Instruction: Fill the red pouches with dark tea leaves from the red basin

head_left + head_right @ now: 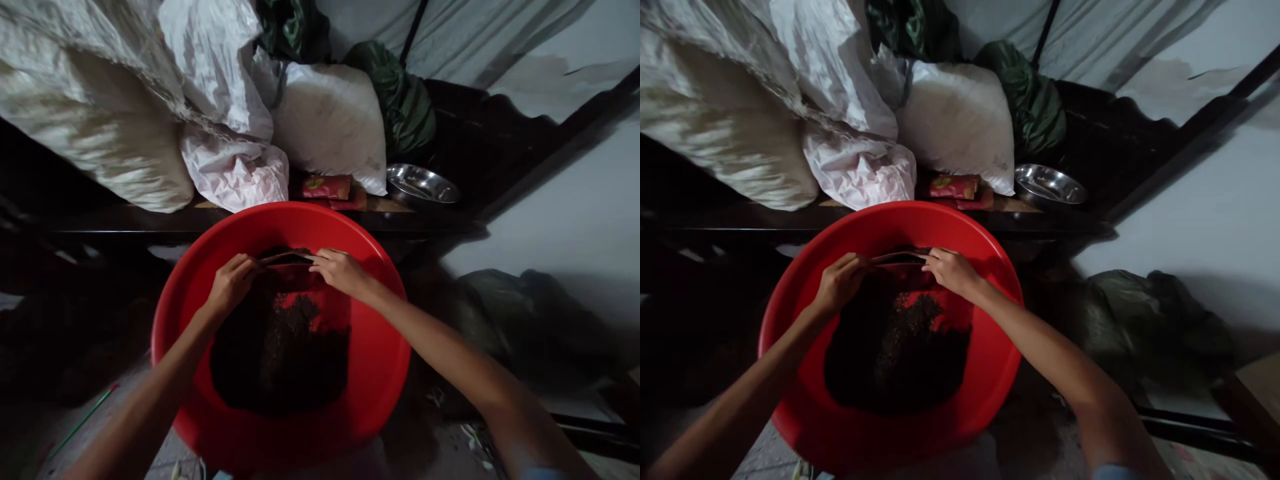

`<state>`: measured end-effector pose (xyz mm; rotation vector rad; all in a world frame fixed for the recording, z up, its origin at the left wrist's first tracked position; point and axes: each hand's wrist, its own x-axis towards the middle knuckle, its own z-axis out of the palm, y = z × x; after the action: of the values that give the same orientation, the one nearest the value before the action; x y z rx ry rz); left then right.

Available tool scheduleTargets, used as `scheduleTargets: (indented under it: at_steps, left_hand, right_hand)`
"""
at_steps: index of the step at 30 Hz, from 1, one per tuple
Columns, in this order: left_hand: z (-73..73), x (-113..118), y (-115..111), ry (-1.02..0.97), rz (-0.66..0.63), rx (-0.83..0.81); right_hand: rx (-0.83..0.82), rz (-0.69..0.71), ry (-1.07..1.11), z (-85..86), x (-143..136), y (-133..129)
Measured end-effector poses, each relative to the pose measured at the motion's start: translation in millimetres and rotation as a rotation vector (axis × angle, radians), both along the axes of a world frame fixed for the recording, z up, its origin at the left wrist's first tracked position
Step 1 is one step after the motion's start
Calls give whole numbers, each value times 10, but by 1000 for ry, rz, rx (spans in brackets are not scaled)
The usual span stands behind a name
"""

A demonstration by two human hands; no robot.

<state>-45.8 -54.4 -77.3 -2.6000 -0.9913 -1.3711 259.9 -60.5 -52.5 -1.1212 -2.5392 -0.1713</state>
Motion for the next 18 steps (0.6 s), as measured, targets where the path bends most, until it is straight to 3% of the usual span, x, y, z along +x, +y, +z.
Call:
scheduleTargets:
  at_steps: [3,6,11,15,18]
  left_hand:
    - [83,-96,-388,27,-24,-18]
    - [190,-151,-647,158,-49,-122]
    - [240,-165,-700,257,-89,-163]
    - [290,-98,-703,32,-7,-118]
    - [286,0,-709,-81,66,-189]
  right_hand:
    - [143,122,50,0,114,-251]
    - [133,160,53,-20,180,-474]
    - [7,95,118,0,198,-607]
    - [132,98,169,205,179,-682]
    - [78,15,184,254,103,-736]
